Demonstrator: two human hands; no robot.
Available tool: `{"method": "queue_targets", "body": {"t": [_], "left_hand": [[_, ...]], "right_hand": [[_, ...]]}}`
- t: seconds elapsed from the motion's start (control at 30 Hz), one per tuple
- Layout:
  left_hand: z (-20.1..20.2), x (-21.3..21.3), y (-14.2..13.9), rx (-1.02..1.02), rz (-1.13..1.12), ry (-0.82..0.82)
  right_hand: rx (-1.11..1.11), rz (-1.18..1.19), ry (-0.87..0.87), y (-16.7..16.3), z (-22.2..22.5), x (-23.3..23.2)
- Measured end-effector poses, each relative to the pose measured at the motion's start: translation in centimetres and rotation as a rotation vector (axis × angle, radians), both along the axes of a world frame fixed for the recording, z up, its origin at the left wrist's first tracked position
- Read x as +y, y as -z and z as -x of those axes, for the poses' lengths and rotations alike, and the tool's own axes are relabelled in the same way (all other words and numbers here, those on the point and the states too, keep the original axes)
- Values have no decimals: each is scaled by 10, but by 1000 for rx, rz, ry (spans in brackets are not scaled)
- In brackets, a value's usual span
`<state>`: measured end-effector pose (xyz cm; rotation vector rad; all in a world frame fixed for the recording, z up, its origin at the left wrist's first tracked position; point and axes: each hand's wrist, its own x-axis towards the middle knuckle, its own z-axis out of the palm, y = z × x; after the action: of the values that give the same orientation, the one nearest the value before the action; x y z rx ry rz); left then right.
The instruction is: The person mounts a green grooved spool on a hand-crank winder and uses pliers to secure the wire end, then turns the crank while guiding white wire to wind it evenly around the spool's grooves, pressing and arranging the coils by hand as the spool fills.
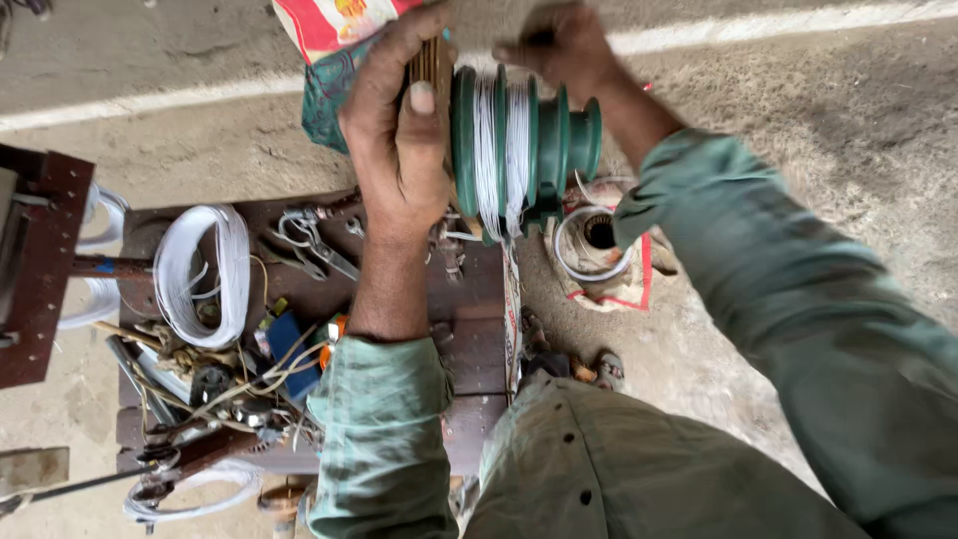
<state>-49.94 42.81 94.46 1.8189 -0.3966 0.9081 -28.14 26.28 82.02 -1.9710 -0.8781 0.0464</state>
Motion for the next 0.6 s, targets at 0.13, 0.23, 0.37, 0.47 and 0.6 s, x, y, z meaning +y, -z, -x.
{"method": "queue_targets", "body": {"t": [0.13,0.23,0.37,0.47,0.6], "left_hand": [[-2,0,5,-25,71,59],[-5,1,9,-37,72,58],[-7,1,16,-19,137,107],[-9,1,17,-36,137,118],[-7,0,14,-27,124,86]], "right_hand": [[730,-107,-12,129,74,-36],[773,15,27,168,146,-41],[233,243,-2,121,230,-28],[-433,109,-205,35,253,-40],[-1211,154,-145,-108,199,-50]]}}
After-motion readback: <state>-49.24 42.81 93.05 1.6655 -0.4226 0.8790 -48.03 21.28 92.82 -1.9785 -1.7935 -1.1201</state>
